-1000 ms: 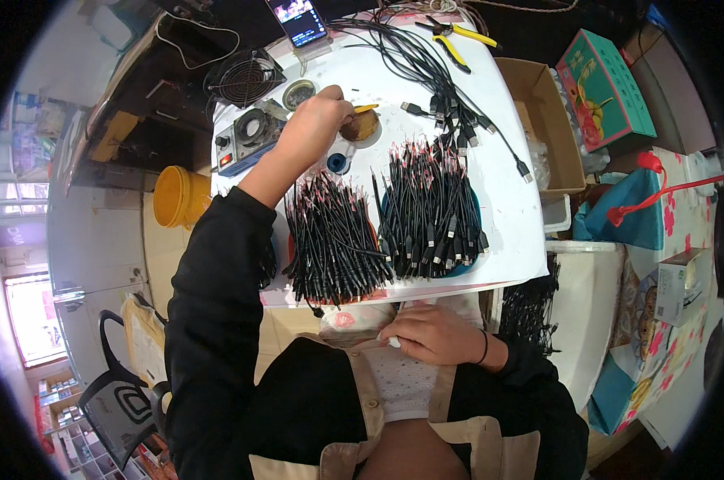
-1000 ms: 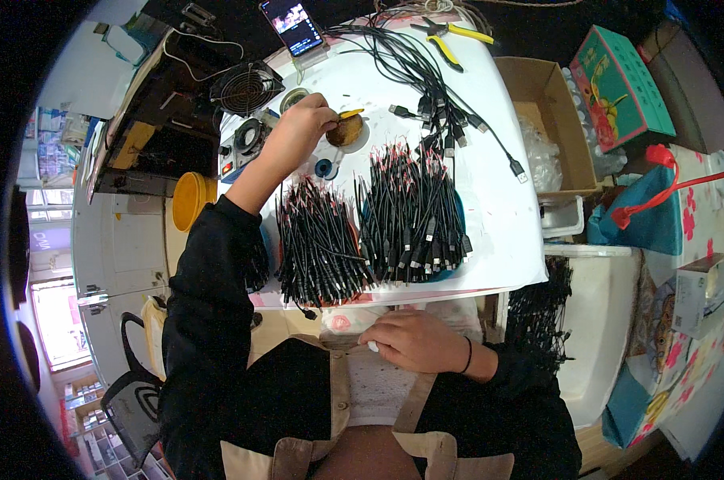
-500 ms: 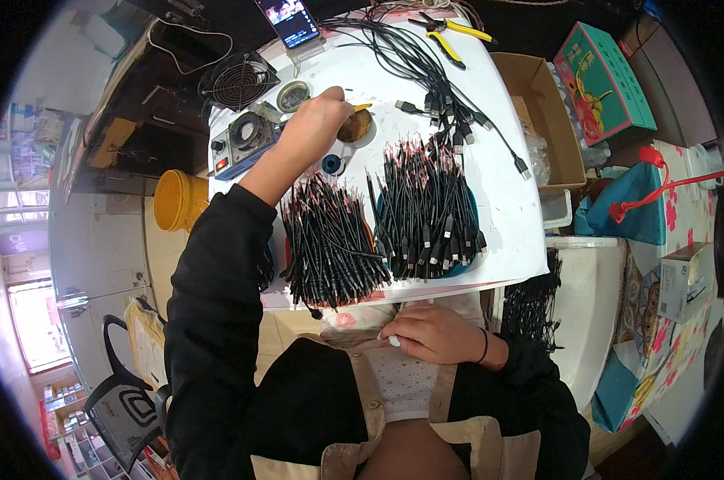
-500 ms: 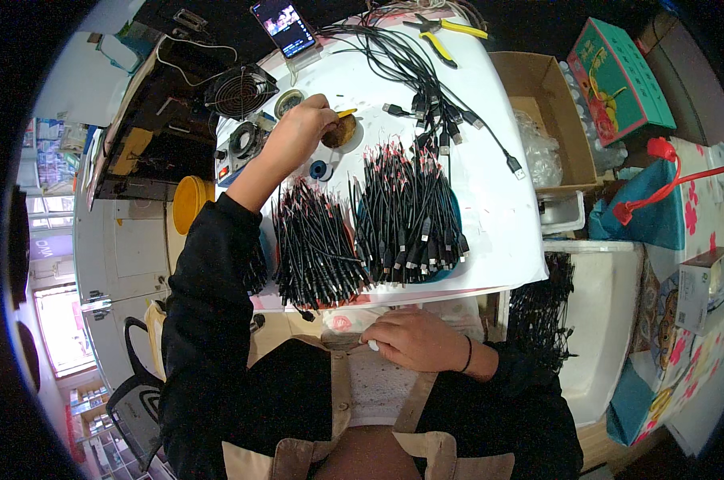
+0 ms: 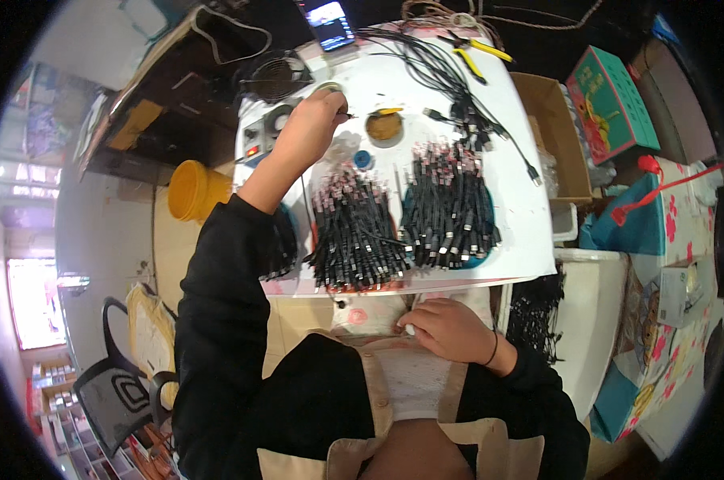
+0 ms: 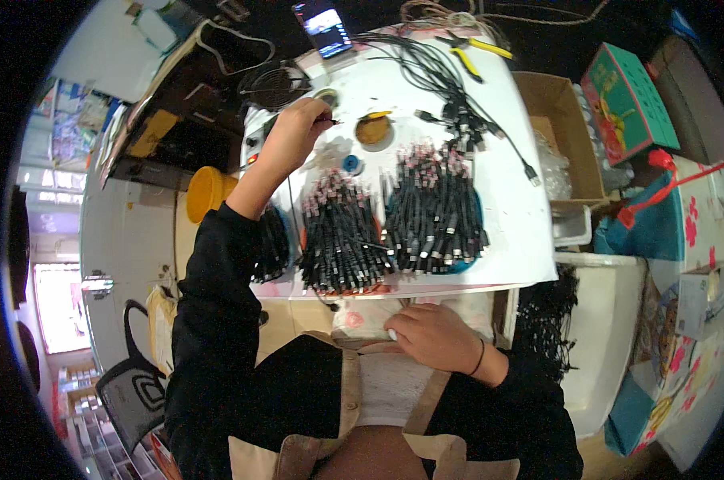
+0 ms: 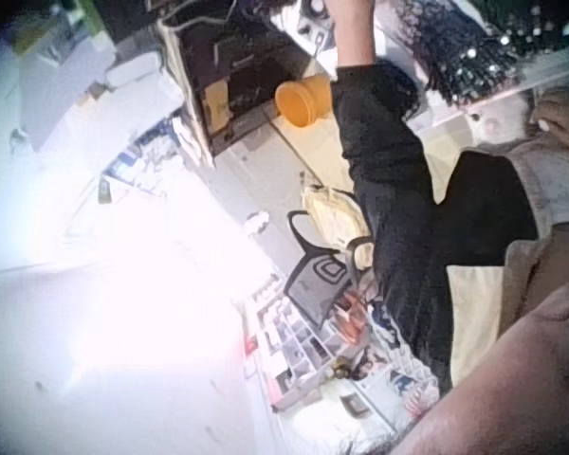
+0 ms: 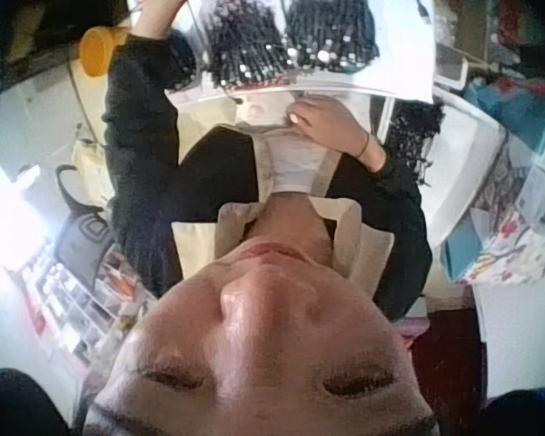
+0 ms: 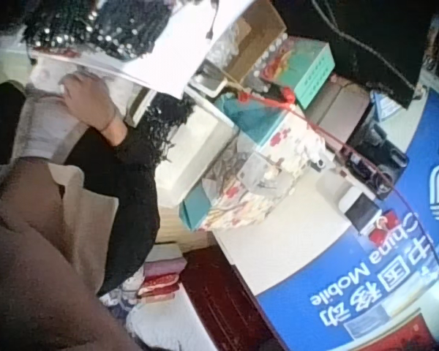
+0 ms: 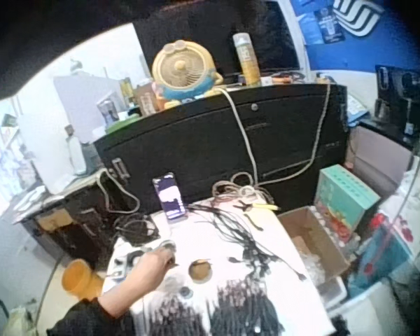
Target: The person sits on the floor and repeatedly picks up black cables, attaches small white connectors to their ends, and places the finished units into trays on a low table. The person handles the cables one at a time, using both hands to fit the connectors.
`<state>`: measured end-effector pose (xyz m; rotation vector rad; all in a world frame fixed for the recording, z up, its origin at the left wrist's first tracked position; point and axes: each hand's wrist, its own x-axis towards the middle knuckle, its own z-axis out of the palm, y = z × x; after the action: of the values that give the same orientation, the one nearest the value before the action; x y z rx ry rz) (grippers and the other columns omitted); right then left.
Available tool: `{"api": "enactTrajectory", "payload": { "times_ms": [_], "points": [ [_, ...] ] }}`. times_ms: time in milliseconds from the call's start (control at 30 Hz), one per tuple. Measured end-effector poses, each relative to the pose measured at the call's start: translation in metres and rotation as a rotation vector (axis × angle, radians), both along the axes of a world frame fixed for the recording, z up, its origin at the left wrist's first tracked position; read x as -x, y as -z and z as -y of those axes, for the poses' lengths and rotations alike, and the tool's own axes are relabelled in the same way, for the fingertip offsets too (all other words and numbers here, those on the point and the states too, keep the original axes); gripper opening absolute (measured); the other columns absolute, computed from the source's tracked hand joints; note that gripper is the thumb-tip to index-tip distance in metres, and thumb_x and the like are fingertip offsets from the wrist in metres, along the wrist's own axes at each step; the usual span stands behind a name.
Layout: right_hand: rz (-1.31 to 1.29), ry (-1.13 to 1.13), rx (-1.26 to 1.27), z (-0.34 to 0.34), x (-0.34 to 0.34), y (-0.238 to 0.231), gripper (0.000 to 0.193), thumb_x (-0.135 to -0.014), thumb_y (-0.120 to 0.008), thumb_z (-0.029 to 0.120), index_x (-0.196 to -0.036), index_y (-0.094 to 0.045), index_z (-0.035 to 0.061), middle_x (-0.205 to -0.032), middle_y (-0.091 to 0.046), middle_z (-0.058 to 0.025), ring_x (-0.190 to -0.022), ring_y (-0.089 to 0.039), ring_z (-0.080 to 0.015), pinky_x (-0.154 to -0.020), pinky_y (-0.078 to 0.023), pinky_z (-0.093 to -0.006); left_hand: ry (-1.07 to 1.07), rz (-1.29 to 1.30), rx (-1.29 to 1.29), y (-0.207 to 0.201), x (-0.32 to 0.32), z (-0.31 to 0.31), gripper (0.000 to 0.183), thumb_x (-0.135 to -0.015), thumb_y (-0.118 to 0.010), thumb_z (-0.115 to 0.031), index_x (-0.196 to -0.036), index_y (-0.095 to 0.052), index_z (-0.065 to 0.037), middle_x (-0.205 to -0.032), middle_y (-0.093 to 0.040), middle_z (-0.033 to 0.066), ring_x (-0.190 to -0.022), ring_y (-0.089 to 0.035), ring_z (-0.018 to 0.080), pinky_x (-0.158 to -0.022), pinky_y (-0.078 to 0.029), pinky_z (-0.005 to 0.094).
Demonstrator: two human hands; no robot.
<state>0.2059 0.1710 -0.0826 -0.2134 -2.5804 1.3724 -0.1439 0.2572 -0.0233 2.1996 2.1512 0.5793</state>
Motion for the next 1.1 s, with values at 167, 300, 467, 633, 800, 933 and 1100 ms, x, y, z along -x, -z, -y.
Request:
{"api": "enactTrajectory", "payload": {
  "times_ms": [167,300,467,633,800,933,1100],
  "points": [
    [-0.014,0.008,0.022,0.012,0.003,-0.003,0.013,-0.083,-0.059,0.011,-0.094,-0.062,0.006,-0.086,-0.064,-0.0096,-0.082,-0.063,-0.0281,-0.074,-0.051,-0.0375,-0.238,0.059,-0.133,-0.023,0.054,0.06,0.013,-0.078,-0.071,-0.005,-0.09,-0.067,0.0,-0.082,-0.064,0.0153,-0.073,-0.065,0.0273,-0.066,-0.051,0.0333],
    [-0.037,-0.035,0.048,0.016,0.011,-0.005,0.013,-0.082,-0.059,0.01,-0.094,-0.062,0.0052,-0.087,-0.064,-0.0096,-0.083,-0.063,-0.0282,-0.075,-0.05,-0.037,-0.388,-0.017,-0.12,-0.009,0.082,0.081,0.013,-0.076,-0.071,-0.004,-0.089,-0.069,-0.001,-0.081,-0.064,0.0159,-0.074,-0.065,0.0286,-0.066,-0.051,0.0348],
    [-0.009,-0.077,0.03,0.017,0.018,-0.006,0.014,-0.082,-0.06,0.01,-0.095,-0.062,0.0049,-0.088,-0.064,-0.0101,-0.084,-0.063,-0.0285,-0.075,-0.05,-0.0366,-0.3,-0.066,-0.132,0.006,0.097,0.069,0.011,-0.074,-0.07,-0.003,-0.086,-0.07,-0.002,-0.08,-0.064,0.0167,-0.077,-0.064,0.0338,-0.069,-0.05,0.0387],
    [0.002,-0.054,0.046,0.014,0.02,-0.003,0.018,-0.081,-0.058,0.007,-0.099,-0.064,0.0053,-0.087,-0.065,-0.0099,-0.082,-0.063,-0.0284,-0.074,-0.05,-0.0367,-0.289,-0.086,-0.074,0.015,0.104,0.044,0.007,-0.075,-0.068,-0.005,-0.081,-0.069,-0.003,-0.078,-0.063,0.0179,-0.08,-0.062,0.0363,-0.073,-0.05,0.0424],
    [0.054,-0.06,0.07,0.009,0.019,0.0,0.019,-0.081,-0.059,0.007,-0.099,-0.064,0.0056,-0.088,-0.065,-0.0101,-0.084,-0.063,-0.0282,-0.076,-0.05,-0.0379,-0.269,-0.193,0.03,0.018,0.107,0.037,0.012,-0.074,-0.069,-0.003,-0.086,-0.07,-0.002,-0.081,-0.065,0.02,-0.079,-0.063,0.037,-0.071,-0.05,0.0414],
    [0.059,-0.064,0.04,0.006,0.019,0.003,0.019,-0.08,-0.059,0.007,-0.098,-0.064,0.0055,-0.088,-0.064,-0.0103,-0.084,-0.063,-0.0282,-0.077,-0.049,-0.0379,-0.307,-0.19,0.043,0.018,0.107,0.037,0.013,-0.074,-0.069,-0.003,-0.087,-0.07,-0.002,-0.082,-0.065,0.0206,-0.077,-0.064,0.0381,-0.071,-0.051,0.0417],
    [0.019,-0.07,0.01,0.007,0.018,0.001,0.016,-0.082,-0.06,0.011,-0.096,-0.061,0.0049,-0.085,-0.062,-0.0104,-0.083,-0.062,-0.0286,-0.075,-0.05,-0.038,-0.319,-0.116,-0.02,0.004,0.1,0.043,0.014,-0.074,-0.071,-0.005,-0.088,-0.071,-0.002,-0.082,-0.065,0.0178,-0.074,-0.064,0.0339,-0.069,-0.051,0.0391]
  ]
}}
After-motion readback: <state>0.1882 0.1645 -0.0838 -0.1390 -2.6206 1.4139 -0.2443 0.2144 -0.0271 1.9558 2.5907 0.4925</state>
